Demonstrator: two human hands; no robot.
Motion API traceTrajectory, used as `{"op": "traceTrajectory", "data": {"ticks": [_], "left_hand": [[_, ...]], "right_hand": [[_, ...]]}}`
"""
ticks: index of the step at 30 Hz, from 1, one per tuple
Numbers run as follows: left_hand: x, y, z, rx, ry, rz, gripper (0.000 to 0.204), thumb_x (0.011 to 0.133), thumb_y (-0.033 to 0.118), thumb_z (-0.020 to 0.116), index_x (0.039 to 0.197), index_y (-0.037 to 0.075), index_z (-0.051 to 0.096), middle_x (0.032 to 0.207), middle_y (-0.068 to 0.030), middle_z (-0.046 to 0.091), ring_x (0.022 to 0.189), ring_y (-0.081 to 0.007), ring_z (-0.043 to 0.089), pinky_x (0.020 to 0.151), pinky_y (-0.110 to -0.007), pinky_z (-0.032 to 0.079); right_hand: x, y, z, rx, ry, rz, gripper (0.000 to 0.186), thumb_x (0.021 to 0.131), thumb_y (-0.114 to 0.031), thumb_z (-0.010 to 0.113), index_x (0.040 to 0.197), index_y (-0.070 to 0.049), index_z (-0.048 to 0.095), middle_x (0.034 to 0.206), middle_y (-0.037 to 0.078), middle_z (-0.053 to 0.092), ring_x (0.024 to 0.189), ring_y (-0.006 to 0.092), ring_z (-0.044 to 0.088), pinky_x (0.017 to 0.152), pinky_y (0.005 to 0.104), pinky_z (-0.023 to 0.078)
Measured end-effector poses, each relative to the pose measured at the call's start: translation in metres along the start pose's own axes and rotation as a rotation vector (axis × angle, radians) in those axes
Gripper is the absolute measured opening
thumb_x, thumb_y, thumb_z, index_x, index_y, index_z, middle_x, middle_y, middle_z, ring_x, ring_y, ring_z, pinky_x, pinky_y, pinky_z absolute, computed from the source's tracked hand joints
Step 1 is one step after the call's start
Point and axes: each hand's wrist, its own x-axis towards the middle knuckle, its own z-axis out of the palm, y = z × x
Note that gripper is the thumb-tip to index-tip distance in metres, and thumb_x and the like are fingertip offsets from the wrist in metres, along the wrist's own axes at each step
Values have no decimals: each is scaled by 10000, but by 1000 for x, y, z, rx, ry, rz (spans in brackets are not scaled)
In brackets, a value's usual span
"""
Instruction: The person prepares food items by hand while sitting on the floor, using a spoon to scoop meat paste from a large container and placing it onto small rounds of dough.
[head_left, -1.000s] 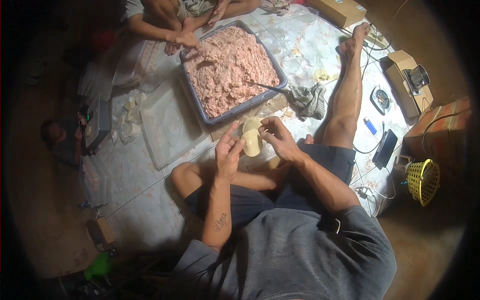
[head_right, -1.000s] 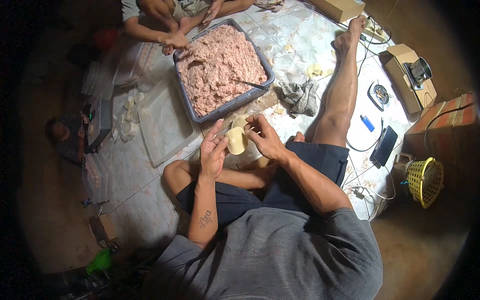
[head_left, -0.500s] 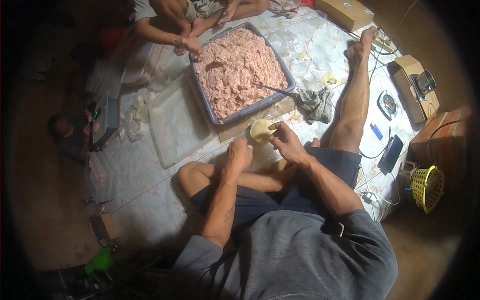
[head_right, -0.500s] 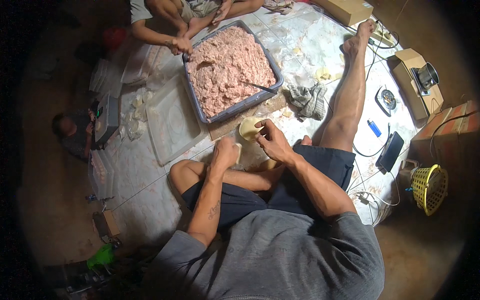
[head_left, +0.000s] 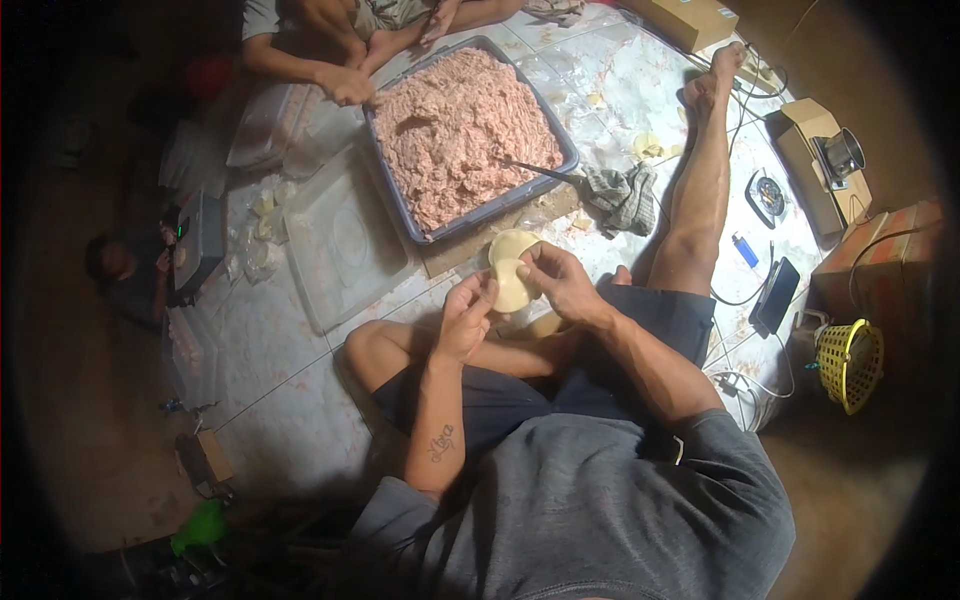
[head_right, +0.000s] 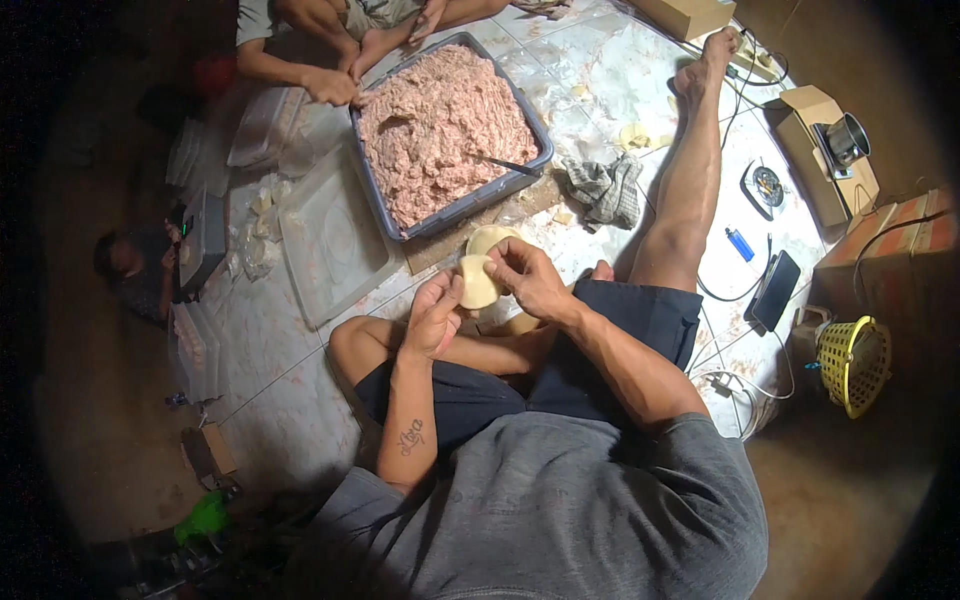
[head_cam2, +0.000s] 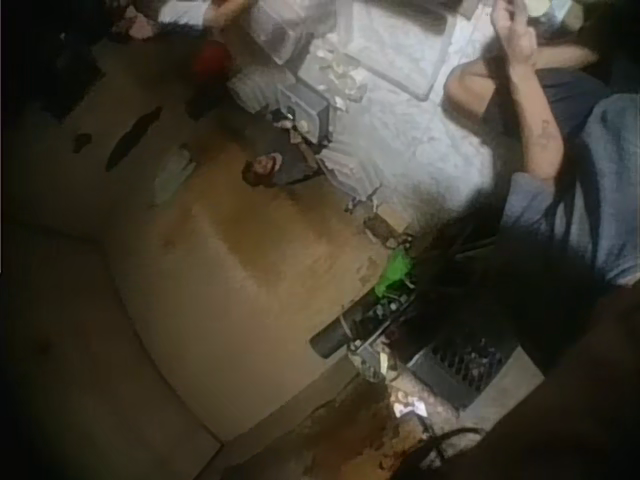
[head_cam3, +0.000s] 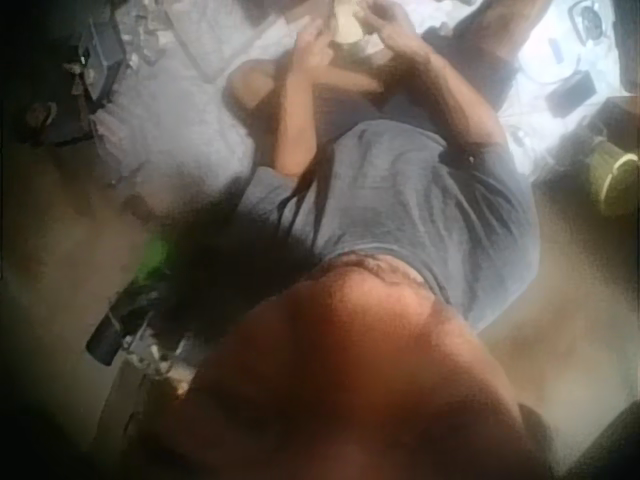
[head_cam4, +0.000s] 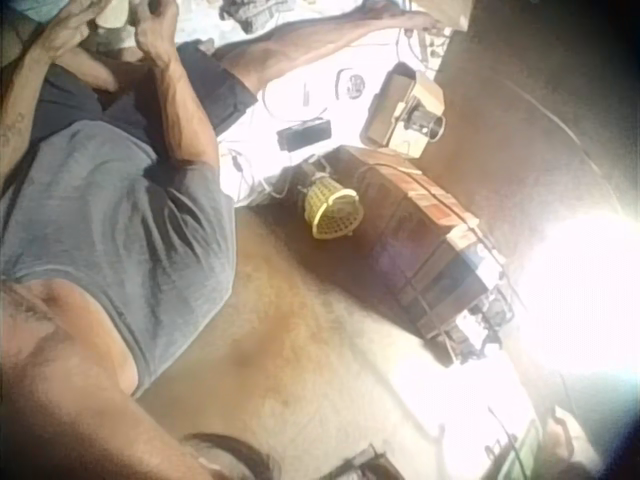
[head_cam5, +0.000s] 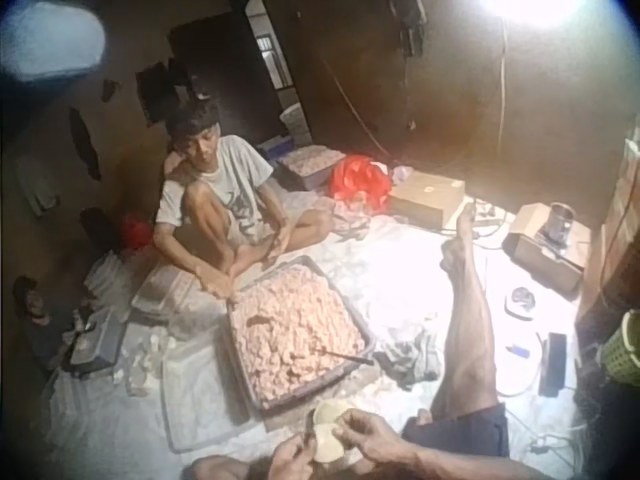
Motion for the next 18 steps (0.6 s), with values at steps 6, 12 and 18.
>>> {"op": "traceTrajectory", "data": {"ticks": [6,12,18], "left_hand": [[1,-5,7,110,50,64,190,990,178,654,1105,29,623,955,-46,701,764,-85,635,699,-234,512],[11,-16,4,439,319,328,198,990,163,657,1092,-3,617,926,-44,687,747,-91,618,703,-241,520],[4,-10,17,366,165,328,183,986,123,659,1076,-36,647,920,-55,684,808,-103,634,756,-245,532]], "right_hand": [[3,-3,-11,130,26,3,168,984,-185,672,995,-36,595,756,-22,587,638,58,529,582,228,443],[2,-6,-8,197,-151,6,155,964,-171,698,961,-43,612,790,0,634,674,69,574,613,236,475],[-2,-6,-6,205,-220,45,165,955,-175,710,967,-24,645,827,23,675,731,81,600,670,248,493]]}}
